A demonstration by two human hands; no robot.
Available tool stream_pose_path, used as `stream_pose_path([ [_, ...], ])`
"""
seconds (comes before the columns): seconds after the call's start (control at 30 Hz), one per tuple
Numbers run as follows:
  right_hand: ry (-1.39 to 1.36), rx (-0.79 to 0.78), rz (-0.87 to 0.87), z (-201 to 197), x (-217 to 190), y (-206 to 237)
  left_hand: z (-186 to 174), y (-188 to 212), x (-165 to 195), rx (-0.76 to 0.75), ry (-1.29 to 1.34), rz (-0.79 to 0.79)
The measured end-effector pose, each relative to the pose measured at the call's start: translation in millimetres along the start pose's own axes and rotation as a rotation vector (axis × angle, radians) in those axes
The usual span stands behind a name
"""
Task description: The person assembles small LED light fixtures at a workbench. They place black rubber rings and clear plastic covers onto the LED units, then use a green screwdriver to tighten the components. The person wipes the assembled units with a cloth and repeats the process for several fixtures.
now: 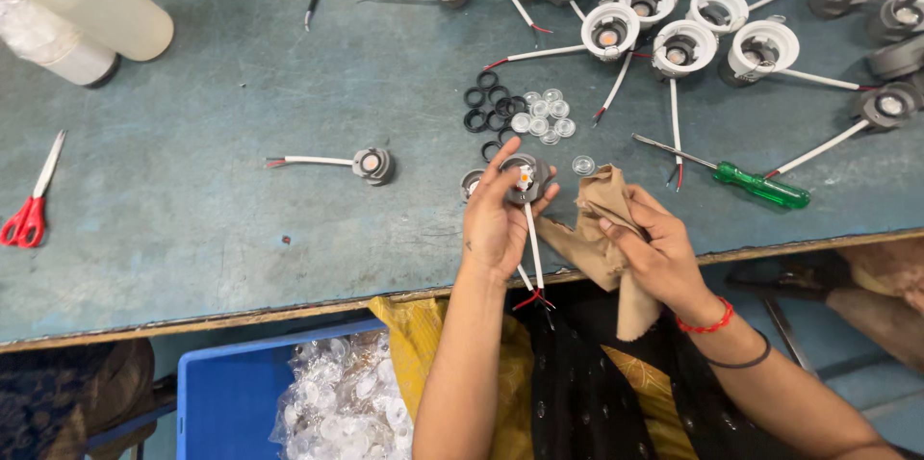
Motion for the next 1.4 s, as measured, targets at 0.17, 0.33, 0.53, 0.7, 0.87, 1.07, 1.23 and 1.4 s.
stream_pose_path([
  [0.17,0.270,-0.011,-0.216,16.1,-37.4,-7.0,0.8,4.6,2.6,0.032,-0.109,0.054],
  [0.33,0.645,-0.059,-0.266,43.4,-50.9,-23.9,-4.1,5.3,-2.1,0.103,0.089,0.087],
  [0.53,0.946,-0.079,-0.216,67.9,-50.4,-40.8,-0.6,13.3,5.1,0.102,-0.048,0.201],
  [0.7,0.770,-0.145,-0.277,68.6,-57.3,-44.5,1.7,17.5,14.9,0.097,-0.102,0.268],
  [0.87,0.949,-0.108,-0.133,74.2,-43.2,-50.4,-1.8,19.7,21.2,0.142,-0.184,0.303],
  [1.07,0.089,-0.385,0.064,54.5,-10.7,-59.8,4.0,19.3,16.8,0.088,-0.179,0.266],
  [1.23,0.385,-0.277,-0.280,-35.1,-78.6,-30.0,5.5,24.9,66.9,-0.128,-0.030,0.366],
  [1.4,0.069,0.180,-0.034,-174.5,-97.4,37.3,-60.0,51.7,132.2,0.205,-0.053,0.498],
])
Point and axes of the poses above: each hand's wrist, its own y-axis away from the middle knuckle, its own z-axis out of the palm, x = y × z, the point moved 9 cm from there along -y, towards the middle knuckle, and after that the axes turned 12 degrees about -x, right-handed, at the moved point
